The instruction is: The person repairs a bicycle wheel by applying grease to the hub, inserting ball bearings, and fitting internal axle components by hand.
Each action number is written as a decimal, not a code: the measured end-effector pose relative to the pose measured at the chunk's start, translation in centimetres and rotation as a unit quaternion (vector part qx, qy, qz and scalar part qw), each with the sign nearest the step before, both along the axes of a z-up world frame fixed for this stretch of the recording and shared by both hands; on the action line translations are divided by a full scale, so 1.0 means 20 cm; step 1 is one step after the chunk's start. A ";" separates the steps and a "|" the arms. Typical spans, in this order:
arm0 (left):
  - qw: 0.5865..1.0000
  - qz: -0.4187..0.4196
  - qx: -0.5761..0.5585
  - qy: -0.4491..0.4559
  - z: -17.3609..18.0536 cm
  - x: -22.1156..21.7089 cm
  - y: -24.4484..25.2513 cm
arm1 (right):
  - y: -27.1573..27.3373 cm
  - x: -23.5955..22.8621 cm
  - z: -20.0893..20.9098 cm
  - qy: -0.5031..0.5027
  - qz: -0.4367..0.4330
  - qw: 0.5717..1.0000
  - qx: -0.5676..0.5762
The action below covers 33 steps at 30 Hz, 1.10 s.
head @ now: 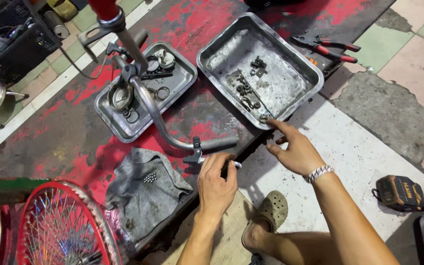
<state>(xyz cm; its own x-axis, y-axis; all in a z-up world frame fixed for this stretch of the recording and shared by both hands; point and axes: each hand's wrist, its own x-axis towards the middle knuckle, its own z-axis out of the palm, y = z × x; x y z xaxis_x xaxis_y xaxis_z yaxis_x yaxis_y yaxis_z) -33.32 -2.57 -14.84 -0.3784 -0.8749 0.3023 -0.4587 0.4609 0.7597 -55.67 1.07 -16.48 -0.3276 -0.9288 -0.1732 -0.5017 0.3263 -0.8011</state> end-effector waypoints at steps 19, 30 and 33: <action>1.000 -0.003 0.016 -0.009 0.06 0.02 0.00 | -0.02 0.20 0.25 0.094 -0.110 0.989 0.031; 0.993 -0.107 -0.008 -0.056 0.63 0.82 0.35 | -0.21 0.92 0.31 -0.020 0.217 0.976 -0.021; 0.990 -0.046 -0.060 -0.123 0.72 1.11 0.19 | -0.28 1.07 0.29 -0.014 0.204 0.979 0.012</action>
